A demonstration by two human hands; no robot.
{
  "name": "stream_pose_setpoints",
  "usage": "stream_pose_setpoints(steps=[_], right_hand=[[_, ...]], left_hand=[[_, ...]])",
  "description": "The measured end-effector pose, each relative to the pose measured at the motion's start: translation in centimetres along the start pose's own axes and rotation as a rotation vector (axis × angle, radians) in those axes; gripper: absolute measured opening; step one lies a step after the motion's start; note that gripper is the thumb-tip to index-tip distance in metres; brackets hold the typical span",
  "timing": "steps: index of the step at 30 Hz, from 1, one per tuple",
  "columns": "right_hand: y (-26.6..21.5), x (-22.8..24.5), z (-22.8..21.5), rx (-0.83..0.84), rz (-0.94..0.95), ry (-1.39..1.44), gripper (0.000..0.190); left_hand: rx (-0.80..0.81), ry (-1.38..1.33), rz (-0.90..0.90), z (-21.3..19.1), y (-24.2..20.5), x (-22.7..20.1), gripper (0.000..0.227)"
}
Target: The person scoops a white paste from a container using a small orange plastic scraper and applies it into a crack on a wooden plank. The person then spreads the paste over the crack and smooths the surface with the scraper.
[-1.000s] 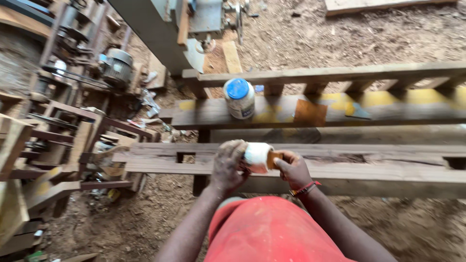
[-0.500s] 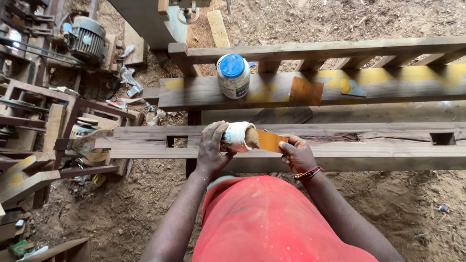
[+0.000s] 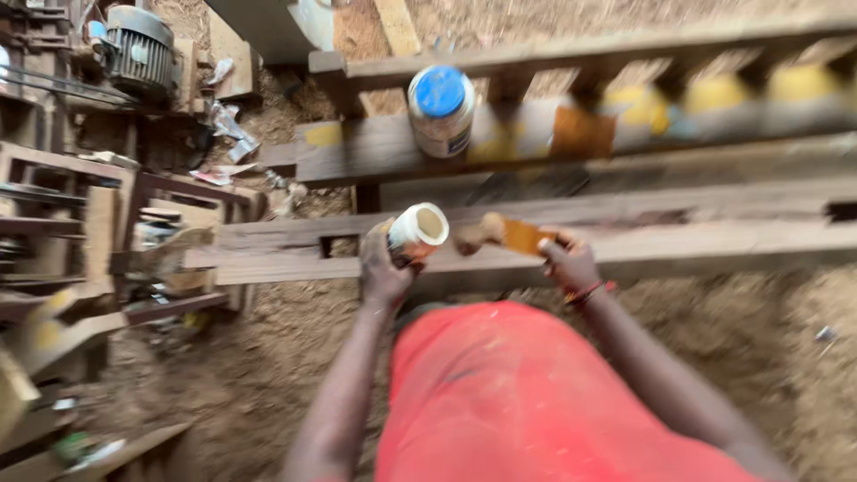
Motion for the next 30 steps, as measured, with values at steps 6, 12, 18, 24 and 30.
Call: stream_pose_setpoints(steps=[6, 12, 18, 24, 30], right_hand=[[1.2, -3.3, -0.6, 0.015, 0.011, -0.223, 0.029], [1.3, -5.3, -2.8, -0.028, -0.004, -0.137, 0.026], [2.2, -6.6, -4.9, -0.07, 0.242, 0.302, 0.023], [-0.3, -1.8, -1.8, 0.03, 0.24, 0.47, 0.025], [-1.9, 7.1, 6.8, 0.122, -0.02, 0.299, 0.021]], left_hand=[[0.039, -0.028, -0.181, 1.6, -0.4, 2.0, 0.096], [0.023, 0.003, -0.095, 1.9, -0.3, 2.4, 0.101], [0.019, -0.038, 0.037, 2.4, -0.5, 3.0, 0.099], [0.048, -0.149, 0.134, 1.8, 0.2, 2.3, 0.095], [0.09, -0.237, 0.146, 1.1, 2.2, 0.5, 0.091]])
Point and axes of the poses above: each hand's wrist, its own y-axis towards the middle knuckle, its own z-axis out of the palm, x = y × z, the point moved 1 cm from there along y, towards the middle knuckle, and after that the axes turned 13 degrees about x, right-handed, at the moved point
